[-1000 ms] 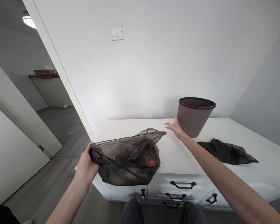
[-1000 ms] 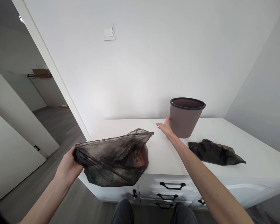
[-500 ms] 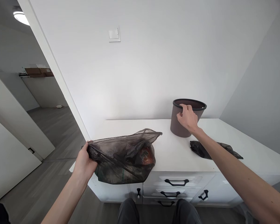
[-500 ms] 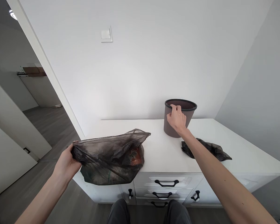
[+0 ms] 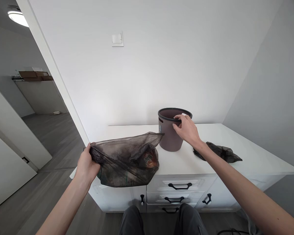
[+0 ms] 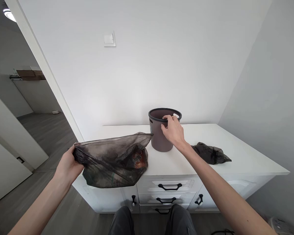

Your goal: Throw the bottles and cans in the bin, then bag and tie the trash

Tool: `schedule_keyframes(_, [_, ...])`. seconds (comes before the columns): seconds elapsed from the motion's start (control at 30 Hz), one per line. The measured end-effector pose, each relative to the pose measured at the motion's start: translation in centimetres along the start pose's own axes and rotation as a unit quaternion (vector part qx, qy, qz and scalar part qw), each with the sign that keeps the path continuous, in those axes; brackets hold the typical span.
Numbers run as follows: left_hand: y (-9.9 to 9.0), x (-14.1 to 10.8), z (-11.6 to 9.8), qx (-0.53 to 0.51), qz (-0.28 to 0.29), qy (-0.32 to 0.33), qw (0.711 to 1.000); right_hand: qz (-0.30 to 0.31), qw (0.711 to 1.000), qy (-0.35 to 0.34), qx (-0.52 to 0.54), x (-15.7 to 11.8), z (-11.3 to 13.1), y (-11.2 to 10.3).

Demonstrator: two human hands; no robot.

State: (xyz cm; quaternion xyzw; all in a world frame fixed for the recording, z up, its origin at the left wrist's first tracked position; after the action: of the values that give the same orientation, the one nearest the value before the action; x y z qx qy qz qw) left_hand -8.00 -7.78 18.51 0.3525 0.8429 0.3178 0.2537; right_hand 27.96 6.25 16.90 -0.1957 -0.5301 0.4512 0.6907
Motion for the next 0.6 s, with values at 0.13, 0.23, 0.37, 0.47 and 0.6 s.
schedule_keyframes(0.13, [-0.4, -0.1, -0.3, -0.017, 0.013, 0.029, 0.999, -0.059, 0.995, -0.021, 0.078, -4.1, 1.8, -0.7])
schedule_keyframes(0.23, [-1.4, 0.3, -0.6, 0.006, 0.025, 0.045, 0.999, -0.059, 0.97, -0.071, 0.224, -8.5, 3.7, 0.7])
schedule_keyframes(0.37, [-3.3, 0.9, -1.2, 0.077, 0.042, 0.06, 0.994, 0.034, 0.941, 0.013, 0.336, -11.3, 6.4, 4.1])
schedule_keyframes(0.47, [-4.8, 0.5, -2.1, 0.141, 0.057, 0.082, 0.985, 0.153, 0.89, 0.081, 0.423, -10.0, 8.8, 5.5])
schedule_keyframes(0.6, [-6.4, -0.7, -3.8, 0.228, 0.108, 0.118, 0.96, 0.262, 0.791, 0.131, 0.538, -7.9, 12.0, 5.9])
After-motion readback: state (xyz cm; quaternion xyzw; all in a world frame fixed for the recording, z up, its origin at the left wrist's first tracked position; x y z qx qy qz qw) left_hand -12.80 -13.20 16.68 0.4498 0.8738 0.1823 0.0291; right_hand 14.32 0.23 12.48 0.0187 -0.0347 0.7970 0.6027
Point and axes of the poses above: each hand's wrist, its own x-axis towards the middle knuckle, its own y-axis out of the palm, z = x × y, the point moved 1 cm from there along x, towards the middle knuckle, and after that the axes turned 15 degrees about -x, right-handed, at the moved point
